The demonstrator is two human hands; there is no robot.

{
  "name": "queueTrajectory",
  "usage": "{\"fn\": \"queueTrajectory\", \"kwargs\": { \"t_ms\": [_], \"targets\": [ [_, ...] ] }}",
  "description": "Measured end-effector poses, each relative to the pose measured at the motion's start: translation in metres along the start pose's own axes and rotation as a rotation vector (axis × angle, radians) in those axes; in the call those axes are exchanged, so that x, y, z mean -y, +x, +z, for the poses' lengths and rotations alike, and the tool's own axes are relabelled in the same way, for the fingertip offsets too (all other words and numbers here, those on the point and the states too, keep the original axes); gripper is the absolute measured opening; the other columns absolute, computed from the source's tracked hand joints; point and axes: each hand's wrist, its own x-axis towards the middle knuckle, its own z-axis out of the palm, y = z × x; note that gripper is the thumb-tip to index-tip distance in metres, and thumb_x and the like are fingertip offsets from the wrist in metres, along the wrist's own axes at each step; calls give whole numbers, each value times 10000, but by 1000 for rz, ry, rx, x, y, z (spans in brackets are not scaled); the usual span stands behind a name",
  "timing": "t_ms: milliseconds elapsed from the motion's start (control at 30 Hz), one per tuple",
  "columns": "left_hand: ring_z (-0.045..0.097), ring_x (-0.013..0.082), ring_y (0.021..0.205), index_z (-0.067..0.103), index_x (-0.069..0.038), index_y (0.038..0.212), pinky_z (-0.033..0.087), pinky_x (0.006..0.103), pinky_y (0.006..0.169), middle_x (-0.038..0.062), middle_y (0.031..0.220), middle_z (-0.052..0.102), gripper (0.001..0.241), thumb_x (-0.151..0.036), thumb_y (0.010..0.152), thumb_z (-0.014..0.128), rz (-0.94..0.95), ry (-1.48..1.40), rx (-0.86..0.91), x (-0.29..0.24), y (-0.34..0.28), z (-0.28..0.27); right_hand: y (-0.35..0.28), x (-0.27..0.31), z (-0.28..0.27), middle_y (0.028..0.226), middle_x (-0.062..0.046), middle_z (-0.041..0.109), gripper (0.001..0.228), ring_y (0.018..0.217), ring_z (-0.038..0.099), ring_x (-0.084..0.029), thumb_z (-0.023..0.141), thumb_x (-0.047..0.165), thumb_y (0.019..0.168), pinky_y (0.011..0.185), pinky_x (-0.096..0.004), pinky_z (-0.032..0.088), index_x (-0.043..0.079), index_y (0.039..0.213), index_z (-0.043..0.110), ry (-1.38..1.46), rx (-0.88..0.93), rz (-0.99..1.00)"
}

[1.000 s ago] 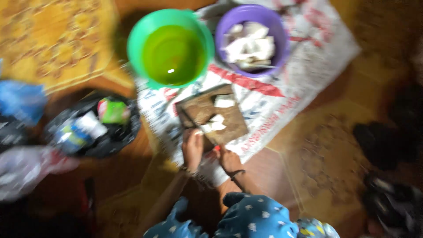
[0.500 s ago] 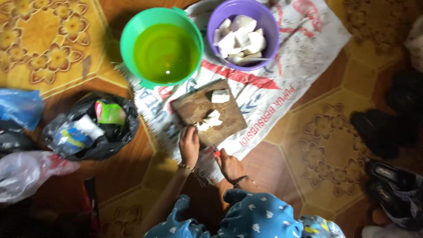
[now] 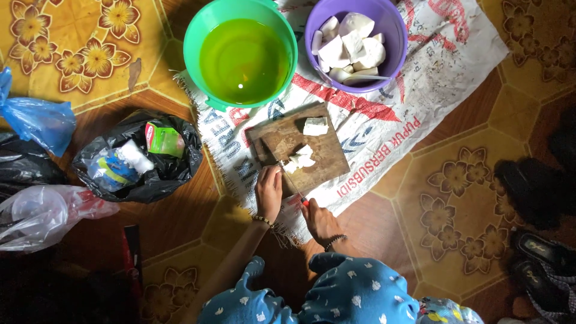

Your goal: A person is shown sitting on the floor, using a knife to cut white root vegetables into smaller pieces on a wooden cutting board.

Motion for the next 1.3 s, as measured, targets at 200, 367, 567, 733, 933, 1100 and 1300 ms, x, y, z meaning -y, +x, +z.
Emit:
{"fn": "queueTrajectory", "kwargs": {
  "t_ms": [200, 367, 567, 733, 933, 1100, 1300],
  "targets": [
    [696, 294, 897, 674, -86, 1009, 569, 374, 816, 79, 943, 658, 86, -25, 948, 671, 19, 24, -27, 16, -4, 12, -18, 23, -34, 815, -272, 725, 448, 872, 744, -463, 301, 569, 1059, 787, -555, 602, 170, 1043, 504, 221, 3, 10],
    [697, 349, 874, 675, -74, 1004, 576, 403, 769, 117, 917, 653, 94, -20, 928, 689, -1, 71, -50, 0, 1, 3, -27, 15, -40, 812, -288, 725, 410, 855, 746, -457, 318, 516, 1066, 788, -558, 597, 146, 1057, 495, 104, 27, -54],
    [696, 316, 889, 676, -77, 1017, 575, 373, 800, 103, 942, 658, 80, -33, 951, 684, 5, 56, -47, 3, -2, 4, -26, 20, -31, 778, -253, 725, 406, 830, 753, -438, 313, 536, 1066, 757, -545, 607, 171, 1044, 490, 103, 9, -61],
    [692, 327, 886, 678, -61, 1023, 573, 382, 788, 112, 934, 655, 80, -27, 950, 681, 3, 36, -56, 6, -4, 6, -12, 10, -14, 809, -252, 726, 410, 867, 742, -453, 329, 556, 1047, 787, -564, 593, 181, 1069, 494, 98, 24, -49],
    [692, 340, 899, 684, -48, 1035, 571, 396, 799, 128, 945, 659, 83, -26, 957, 672, 2, 30, -43, 9, -3, 8, -2, 14, -14, 825, -269, 721, 421, 884, 732, -478, 346, 567, 1041, 803, -581, 588, 177, 1060, 504, 106, 3, -46],
    [695, 325, 900, 692, -61, 1033, 571, 390, 811, 119, 960, 675, 87, -24, 956, 674, 8, 35, -57, 12, -6, 12, 4, 28, -25, 887, -288, 730, 394, 920, 738, -461, 326, 476, 1079, 844, -548, 596, 150, 1086, 547, 197, 28, 3],
    [693, 312, 899, 681, -76, 1022, 574, 381, 812, 101, 953, 671, 68, -45, 962, 673, -3, 38, -53, 8, -4, 10, 16, 30, -25, 922, -269, 731, 487, 983, 725, -449, 308, 577, 1050, 873, -565, 576, 163, 1164, 538, 146, 68, 1]
  ]
}}
